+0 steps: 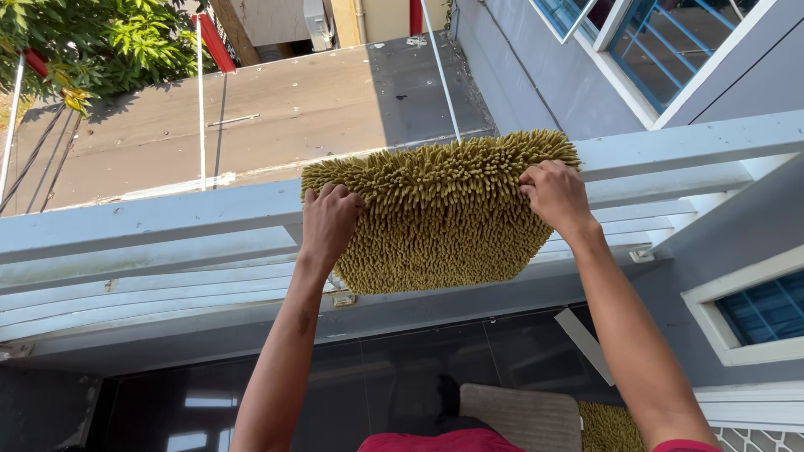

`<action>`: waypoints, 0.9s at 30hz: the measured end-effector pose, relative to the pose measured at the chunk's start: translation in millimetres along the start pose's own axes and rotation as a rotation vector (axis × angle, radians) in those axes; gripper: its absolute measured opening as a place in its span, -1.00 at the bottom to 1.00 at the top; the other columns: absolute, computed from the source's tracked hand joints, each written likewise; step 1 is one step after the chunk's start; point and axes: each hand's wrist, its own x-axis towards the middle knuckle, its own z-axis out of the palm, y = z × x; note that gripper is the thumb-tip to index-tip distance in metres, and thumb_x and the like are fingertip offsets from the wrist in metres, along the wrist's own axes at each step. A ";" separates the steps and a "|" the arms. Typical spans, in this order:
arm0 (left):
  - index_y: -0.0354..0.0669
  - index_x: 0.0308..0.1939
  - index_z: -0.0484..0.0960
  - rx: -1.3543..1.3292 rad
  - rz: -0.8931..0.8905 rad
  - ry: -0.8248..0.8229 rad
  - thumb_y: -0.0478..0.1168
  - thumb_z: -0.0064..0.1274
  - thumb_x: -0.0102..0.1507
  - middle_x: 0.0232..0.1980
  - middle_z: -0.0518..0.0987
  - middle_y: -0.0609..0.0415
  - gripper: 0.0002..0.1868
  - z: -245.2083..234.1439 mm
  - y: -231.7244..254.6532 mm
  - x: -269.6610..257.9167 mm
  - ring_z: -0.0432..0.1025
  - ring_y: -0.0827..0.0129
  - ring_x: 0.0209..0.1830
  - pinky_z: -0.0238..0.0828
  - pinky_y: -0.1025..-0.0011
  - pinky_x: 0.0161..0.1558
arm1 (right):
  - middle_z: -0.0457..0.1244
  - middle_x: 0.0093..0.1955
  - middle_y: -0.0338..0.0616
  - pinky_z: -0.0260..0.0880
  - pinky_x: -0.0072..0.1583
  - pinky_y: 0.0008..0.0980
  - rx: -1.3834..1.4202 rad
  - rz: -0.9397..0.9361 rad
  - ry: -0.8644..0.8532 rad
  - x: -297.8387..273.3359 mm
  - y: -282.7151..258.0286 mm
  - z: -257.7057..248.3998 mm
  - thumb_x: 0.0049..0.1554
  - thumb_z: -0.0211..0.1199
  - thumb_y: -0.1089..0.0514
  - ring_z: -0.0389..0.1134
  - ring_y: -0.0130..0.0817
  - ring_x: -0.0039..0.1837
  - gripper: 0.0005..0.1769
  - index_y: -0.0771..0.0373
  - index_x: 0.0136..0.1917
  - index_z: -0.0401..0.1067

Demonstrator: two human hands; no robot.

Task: The person shakes and hangs two green shaggy rugs and one beige rug on a balcony railing. Then the person uses a vacuum cleaner to clean the beige rug while it is hanging.

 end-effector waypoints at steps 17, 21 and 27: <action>0.13 -0.21 0.80 -0.093 -0.035 0.057 -0.11 0.07 0.35 -0.28 0.67 0.15 -0.82 -2.0 8.7 21.5 0.44 0.36 -0.22 0.24 0.23 -0.03 | 0.42 -0.12 -0.19 0.32 0.09 -0.23 -0.127 -0.118 0.138 18.8 18.4 23.8 0.12 0.37 0.25 0.37 -0.30 -0.04 -0.91 0.10 -0.11 0.64; 0.09 -0.23 0.81 -0.111 -0.025 0.127 -0.12 0.10 0.34 -0.29 0.68 0.15 -0.83 -5.4 2.6 37.9 0.44 0.38 -0.27 0.22 0.19 -0.02 | 0.42 -0.17 -0.23 0.22 0.10 -0.21 -0.125 -0.148 0.194 28.0 15.8 -0.4 0.09 0.40 0.23 0.35 -0.31 -0.01 -0.89 0.04 -0.12 0.66; 0.09 -0.29 0.82 -0.129 -0.095 0.107 -0.11 0.12 0.33 -0.38 0.68 0.20 -0.82 -18.3 -15.0 98.2 0.43 0.37 -0.29 0.21 0.16 -0.01 | 0.43 -0.18 -0.23 0.17 0.13 -0.20 -0.146 -0.170 0.188 91.2 25.9 -16.3 0.15 0.40 0.21 0.33 -0.31 -0.02 -0.91 0.01 -0.13 0.68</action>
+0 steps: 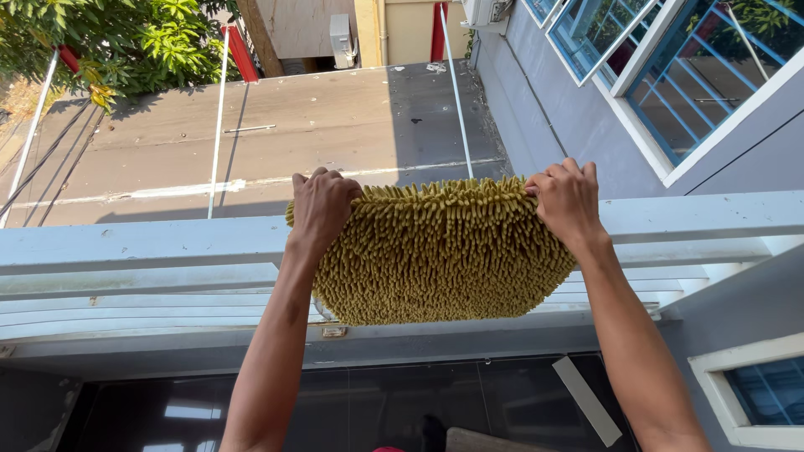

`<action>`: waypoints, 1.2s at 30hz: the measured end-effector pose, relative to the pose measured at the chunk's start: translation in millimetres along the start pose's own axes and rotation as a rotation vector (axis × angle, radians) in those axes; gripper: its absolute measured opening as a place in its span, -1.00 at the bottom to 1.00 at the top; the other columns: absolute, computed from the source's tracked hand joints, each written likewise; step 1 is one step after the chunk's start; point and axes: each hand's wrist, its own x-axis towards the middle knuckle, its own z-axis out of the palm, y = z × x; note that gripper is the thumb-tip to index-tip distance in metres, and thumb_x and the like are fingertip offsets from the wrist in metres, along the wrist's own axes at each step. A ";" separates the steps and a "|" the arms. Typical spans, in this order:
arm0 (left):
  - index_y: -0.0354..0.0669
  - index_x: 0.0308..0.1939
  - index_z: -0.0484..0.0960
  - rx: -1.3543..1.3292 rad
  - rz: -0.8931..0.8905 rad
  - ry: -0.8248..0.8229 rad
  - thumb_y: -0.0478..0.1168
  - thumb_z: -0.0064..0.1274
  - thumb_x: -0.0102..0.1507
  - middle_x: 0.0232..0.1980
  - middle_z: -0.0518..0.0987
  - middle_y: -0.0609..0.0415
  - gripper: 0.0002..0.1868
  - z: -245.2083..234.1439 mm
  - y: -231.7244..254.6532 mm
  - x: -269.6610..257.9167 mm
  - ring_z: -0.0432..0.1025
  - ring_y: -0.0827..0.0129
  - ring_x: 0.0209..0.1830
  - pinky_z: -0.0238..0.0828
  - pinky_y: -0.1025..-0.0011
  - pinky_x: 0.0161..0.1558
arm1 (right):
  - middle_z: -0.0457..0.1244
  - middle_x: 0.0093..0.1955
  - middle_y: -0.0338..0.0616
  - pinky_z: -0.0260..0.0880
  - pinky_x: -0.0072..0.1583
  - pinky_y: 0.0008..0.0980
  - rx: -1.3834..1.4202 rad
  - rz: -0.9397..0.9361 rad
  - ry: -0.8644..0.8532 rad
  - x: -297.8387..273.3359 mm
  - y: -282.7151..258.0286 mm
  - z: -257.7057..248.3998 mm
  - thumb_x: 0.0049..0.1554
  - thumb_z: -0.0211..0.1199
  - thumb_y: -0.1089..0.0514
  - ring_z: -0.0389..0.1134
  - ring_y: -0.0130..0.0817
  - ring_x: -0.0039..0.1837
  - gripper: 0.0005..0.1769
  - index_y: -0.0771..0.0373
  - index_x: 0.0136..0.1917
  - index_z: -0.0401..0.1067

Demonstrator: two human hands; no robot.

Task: The person shakes and hangs two green shaggy rugs and one beige rug on a balcony railing. Then the person uses a vacuum cleaner to clean the beige rug while it is hanging.

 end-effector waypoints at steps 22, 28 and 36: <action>0.13 -0.15 0.80 -0.110 -0.122 -0.160 -0.03 0.22 0.24 -0.12 0.70 0.22 -0.84 -3.4 0.9 -64.9 0.54 0.37 -0.09 0.42 0.23 0.11 | 0.44 -0.06 -0.29 0.13 0.26 -0.10 0.224 0.027 -0.255 -28.4 -6.3 23.8 0.13 0.40 0.01 0.33 -0.30 0.12 -0.86 -0.04 -0.03 0.68; 0.19 -0.21 0.82 -0.017 -0.094 -0.197 -0.05 0.21 0.26 -0.28 0.71 0.22 -0.89 0.2 -8.2 -50.1 0.48 0.35 -0.21 0.24 0.23 0.02 | 0.41 -0.19 -0.45 -0.05 0.17 -0.11 0.094 -0.003 -0.048 -22.8 -3.2 25.1 0.17 0.40 0.11 0.27 -0.37 0.02 -0.87 -0.16 -0.17 0.68; 0.04 0.11 0.67 -0.084 0.023 -0.104 0.06 0.04 0.35 0.04 0.65 0.08 -0.65 -5.2 20.4 -70.8 0.46 0.34 -0.04 0.27 0.26 0.03 | 0.39 0.07 -0.19 0.09 0.24 -0.04 0.167 0.202 0.087 -44.6 -32.8 18.9 0.19 0.40 0.00 0.28 -0.23 0.16 -0.88 -0.01 -0.01 0.62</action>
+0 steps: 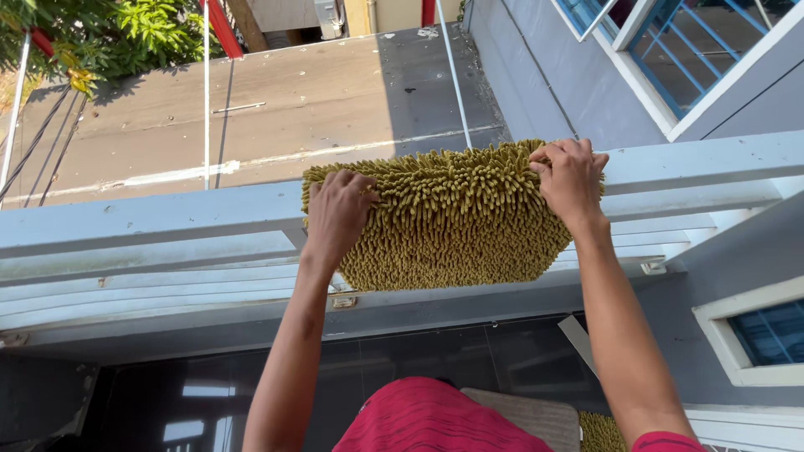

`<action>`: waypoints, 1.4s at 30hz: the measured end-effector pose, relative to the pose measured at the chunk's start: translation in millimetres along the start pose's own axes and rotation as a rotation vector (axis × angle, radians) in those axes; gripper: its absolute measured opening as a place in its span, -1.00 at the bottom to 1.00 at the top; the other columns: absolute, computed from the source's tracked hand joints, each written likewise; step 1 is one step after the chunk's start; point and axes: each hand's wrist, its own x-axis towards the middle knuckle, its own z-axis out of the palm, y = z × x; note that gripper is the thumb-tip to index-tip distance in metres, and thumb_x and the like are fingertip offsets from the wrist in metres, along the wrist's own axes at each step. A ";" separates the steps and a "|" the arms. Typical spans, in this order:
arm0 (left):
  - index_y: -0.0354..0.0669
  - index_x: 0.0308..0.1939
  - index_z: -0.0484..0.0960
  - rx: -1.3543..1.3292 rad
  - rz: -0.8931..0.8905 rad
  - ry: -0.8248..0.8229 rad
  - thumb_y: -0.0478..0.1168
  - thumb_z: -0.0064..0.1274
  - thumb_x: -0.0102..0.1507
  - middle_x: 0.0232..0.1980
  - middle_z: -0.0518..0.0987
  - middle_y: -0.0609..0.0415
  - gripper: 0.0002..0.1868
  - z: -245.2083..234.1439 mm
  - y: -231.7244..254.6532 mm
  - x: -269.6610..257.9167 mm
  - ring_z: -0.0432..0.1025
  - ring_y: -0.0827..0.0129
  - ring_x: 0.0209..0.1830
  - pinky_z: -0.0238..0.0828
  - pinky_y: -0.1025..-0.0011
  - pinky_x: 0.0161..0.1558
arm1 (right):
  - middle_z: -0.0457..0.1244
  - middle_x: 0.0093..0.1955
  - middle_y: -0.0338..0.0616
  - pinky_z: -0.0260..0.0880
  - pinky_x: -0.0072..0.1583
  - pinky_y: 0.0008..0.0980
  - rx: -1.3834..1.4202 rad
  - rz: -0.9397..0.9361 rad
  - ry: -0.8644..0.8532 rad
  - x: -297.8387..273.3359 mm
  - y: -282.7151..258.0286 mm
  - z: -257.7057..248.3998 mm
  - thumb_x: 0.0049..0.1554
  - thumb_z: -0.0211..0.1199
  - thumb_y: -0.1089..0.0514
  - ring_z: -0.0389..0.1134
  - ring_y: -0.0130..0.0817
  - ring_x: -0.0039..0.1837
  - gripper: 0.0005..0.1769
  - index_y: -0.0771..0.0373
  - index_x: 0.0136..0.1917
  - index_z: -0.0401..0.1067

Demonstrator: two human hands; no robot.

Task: The person shakes and hangs two green shaggy rugs and one beige rug on a balcony railing. Then the person uses a vacuum cleaner to clean the beige rug while it is hanging.

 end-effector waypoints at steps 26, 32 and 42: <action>-0.16 0.63 0.02 -1.940 -0.500 -1.344 0.51 -0.56 0.33 0.64 0.11 -0.12 0.03 116.9 235.2 -314.5 -0.02 -0.02 0.64 -0.03 0.02 0.53 | -0.22 0.75 0.15 -0.56 0.66 0.11 0.437 0.751 0.161 -439.2 -229.6 -75.6 0.41 -0.43 -0.30 -0.32 0.06 0.77 -0.23 0.21 0.67 -0.05; -0.03 0.63 -0.01 -1.554 0.180 -1.302 0.44 -0.45 0.33 0.70 0.00 -0.04 -0.06 67.0 301.4 -357.2 -0.18 0.06 0.71 -0.32 0.04 0.58 | -0.24 0.73 0.00 -0.24 0.60 0.03 1.156 1.563 0.331 -531.9 -193.0 -103.1 0.25 -0.43 -0.50 -0.19 -0.04 0.70 -0.01 0.15 0.70 -0.32; -0.15 0.47 0.35 -0.952 0.489 -1.364 0.12 -0.36 0.49 0.42 0.47 -0.25 -0.40 211.2 374.2 -544.3 0.40 0.02 0.41 0.36 0.15 0.33 | -0.16 0.72 -0.08 -0.11 0.55 -0.10 1.316 1.408 0.785 -655.3 -209.3 -277.9 0.28 -0.20 -0.33 -0.11 -0.19 0.69 -0.14 0.22 0.65 -0.07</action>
